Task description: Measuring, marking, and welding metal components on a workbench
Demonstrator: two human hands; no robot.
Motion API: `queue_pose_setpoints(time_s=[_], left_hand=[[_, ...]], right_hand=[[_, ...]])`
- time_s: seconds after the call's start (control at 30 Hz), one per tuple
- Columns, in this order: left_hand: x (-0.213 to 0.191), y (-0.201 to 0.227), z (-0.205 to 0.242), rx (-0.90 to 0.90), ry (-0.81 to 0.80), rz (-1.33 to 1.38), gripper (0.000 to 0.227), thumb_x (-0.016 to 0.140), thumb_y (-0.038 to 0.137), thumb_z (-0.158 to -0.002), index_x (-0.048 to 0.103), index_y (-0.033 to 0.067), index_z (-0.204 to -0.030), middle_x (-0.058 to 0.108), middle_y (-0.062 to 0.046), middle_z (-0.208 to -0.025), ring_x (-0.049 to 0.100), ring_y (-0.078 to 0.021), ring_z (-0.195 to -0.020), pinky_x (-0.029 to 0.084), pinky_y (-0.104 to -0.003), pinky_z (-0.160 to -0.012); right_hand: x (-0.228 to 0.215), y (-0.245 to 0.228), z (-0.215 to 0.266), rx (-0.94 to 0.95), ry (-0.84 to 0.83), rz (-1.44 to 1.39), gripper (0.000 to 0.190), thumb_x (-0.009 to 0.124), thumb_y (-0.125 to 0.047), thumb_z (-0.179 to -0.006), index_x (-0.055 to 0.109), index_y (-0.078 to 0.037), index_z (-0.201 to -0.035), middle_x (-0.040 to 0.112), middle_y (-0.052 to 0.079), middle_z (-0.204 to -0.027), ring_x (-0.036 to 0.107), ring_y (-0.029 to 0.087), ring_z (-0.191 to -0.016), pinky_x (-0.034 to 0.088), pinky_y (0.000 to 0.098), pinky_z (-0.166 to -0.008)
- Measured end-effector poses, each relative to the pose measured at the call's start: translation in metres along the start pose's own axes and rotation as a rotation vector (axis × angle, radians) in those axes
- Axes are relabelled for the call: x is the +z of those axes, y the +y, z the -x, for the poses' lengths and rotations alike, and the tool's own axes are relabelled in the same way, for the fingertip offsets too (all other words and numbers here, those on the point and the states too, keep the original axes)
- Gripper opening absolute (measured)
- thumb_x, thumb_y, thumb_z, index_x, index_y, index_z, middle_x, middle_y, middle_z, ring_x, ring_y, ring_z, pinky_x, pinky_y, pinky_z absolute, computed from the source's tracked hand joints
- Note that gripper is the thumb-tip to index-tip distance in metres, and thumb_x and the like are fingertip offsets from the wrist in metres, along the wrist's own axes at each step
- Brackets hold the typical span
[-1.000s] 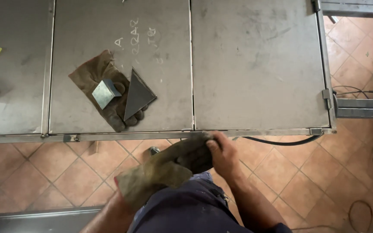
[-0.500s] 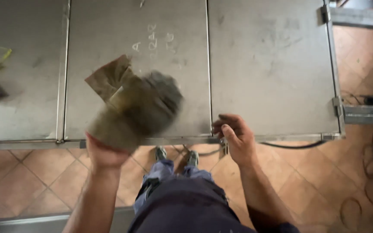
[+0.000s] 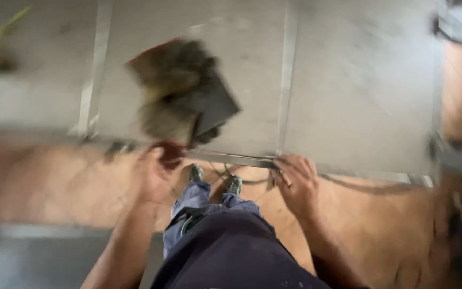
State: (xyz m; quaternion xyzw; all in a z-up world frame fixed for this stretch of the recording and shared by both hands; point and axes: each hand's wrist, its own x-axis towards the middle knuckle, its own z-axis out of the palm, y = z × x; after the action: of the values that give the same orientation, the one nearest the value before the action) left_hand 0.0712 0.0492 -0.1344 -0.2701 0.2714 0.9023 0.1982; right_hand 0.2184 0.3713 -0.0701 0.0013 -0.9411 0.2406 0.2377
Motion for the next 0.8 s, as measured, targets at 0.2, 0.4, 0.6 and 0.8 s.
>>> queue_pose_setpoints(time_s=[0.2, 0.4, 0.6, 0.8], left_hand=[[-0.078, -0.037, 0.003, 0.028, 0.157, -0.290, 0.027, 0.073, 0.037, -0.096, 0.069, 0.0123, -0.106, 0.075, -0.017, -0.094, 0.077, -0.0364, -0.084, 0.065, -0.049, -0.074], [-0.063, 0.022, -0.020, 0.005, 0.092, -0.188, 0.082, 0.072, 0.040, -0.095, 0.030, 0.0032, -0.156, 0.050, -0.027, -0.151, 0.051, -0.0416, -0.139, 0.033, -0.064, -0.116], [-0.026, 0.050, -0.003, -0.200, 0.146, 0.035, 0.113, 0.086, 0.030, -0.084, 0.008, 0.0137, -0.164, 0.041, -0.029, -0.151, 0.045, -0.0463, -0.138, 0.029, -0.065, -0.118], [-0.082, -0.012, -0.079, -0.109, 0.139, 0.007, 0.075, 0.084, 0.020, -0.088, 0.038, 0.0027, -0.146, 0.061, -0.012, -0.122, 0.062, -0.0311, -0.110, 0.042, -0.056, -0.109]], right_hand=[[0.046, -0.066, -0.032, -0.249, -0.107, -0.071, 0.030, 0.076, -0.027, -0.092, 0.076, -0.006, -0.113, 0.071, 0.015, -0.119, 0.067, 0.035, -0.116, 0.050, 0.0450, -0.098], [0.098, -0.099, -0.035, -0.262, -0.072, 0.031, 0.034, 0.077, -0.030, -0.090, 0.076, -0.008, -0.115, 0.066, 0.015, -0.123, 0.065, 0.036, -0.118, 0.050, 0.0468, -0.099], [0.153, -0.109, -0.031, -0.264, -0.006, 0.177, 0.043, 0.082, -0.039, -0.084, 0.076, -0.012, -0.116, 0.062, 0.013, -0.123, 0.064, 0.036, -0.118, 0.050, 0.0480, -0.100], [0.162, -0.123, -0.046, -0.321, 0.022, 0.197, 0.038, 0.083, -0.031, -0.085, 0.077, -0.009, -0.116, 0.062, 0.013, -0.117, 0.066, 0.035, -0.112, 0.052, 0.0479, -0.095]])
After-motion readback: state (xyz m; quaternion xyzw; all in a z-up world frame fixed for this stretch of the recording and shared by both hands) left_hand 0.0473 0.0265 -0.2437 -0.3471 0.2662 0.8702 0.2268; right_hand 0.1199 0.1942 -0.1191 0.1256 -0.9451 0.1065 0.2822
